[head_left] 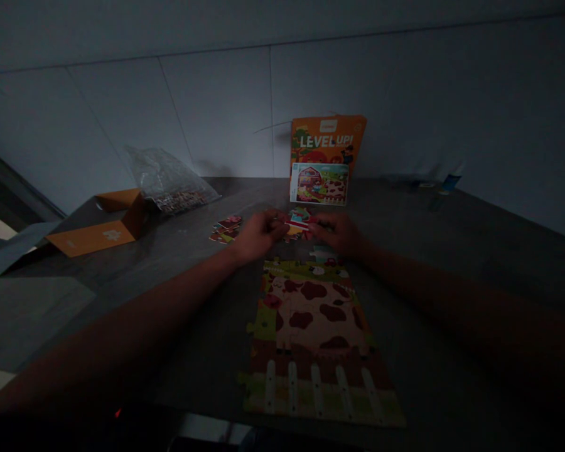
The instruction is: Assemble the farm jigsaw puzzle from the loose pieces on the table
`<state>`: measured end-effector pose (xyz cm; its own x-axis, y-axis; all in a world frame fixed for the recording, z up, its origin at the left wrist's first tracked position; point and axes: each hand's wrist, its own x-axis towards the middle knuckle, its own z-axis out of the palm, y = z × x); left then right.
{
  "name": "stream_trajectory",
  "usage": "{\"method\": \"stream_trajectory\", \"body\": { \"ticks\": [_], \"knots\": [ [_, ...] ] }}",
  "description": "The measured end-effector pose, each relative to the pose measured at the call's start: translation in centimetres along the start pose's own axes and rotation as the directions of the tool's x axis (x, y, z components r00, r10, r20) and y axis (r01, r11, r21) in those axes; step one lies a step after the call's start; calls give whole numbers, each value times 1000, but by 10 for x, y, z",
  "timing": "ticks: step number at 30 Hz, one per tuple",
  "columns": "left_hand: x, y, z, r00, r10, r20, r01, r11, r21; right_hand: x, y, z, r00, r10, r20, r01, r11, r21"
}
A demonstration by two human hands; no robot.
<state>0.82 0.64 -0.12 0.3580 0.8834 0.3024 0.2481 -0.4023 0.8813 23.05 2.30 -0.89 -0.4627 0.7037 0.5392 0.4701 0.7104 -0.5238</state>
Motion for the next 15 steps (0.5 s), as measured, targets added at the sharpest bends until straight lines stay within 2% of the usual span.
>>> {"method": "stream_trajectory", "body": {
  "ticks": [3, 7, 9, 12, 15],
  "knots": [
    [1, -4, -5, 999, 49, -15, -46, 987, 155, 0, 2, -1, 999, 44, 15, -45, 998, 44],
    [1, -2, -12, 995, 37, -95, 7, 905, 426, 1, 2, -1, 995, 84, 45, -89, 988, 125],
    [0, 0, -14, 993, 53, -102, 6, 863, 506, 1, 3, -1, 996, 84, 44, -89, 985, 145],
    [-1, 3, -14, 985, 164, -52, -110, 834, 540, 1, 4, -1, 996, 70, 48, -77, 985, 153],
    [-4, 6, -11, 960, 280, 9, -237, 794, 560, 1, 6, 0, 995, 61, 79, -73, 983, 168]
  ]
}}
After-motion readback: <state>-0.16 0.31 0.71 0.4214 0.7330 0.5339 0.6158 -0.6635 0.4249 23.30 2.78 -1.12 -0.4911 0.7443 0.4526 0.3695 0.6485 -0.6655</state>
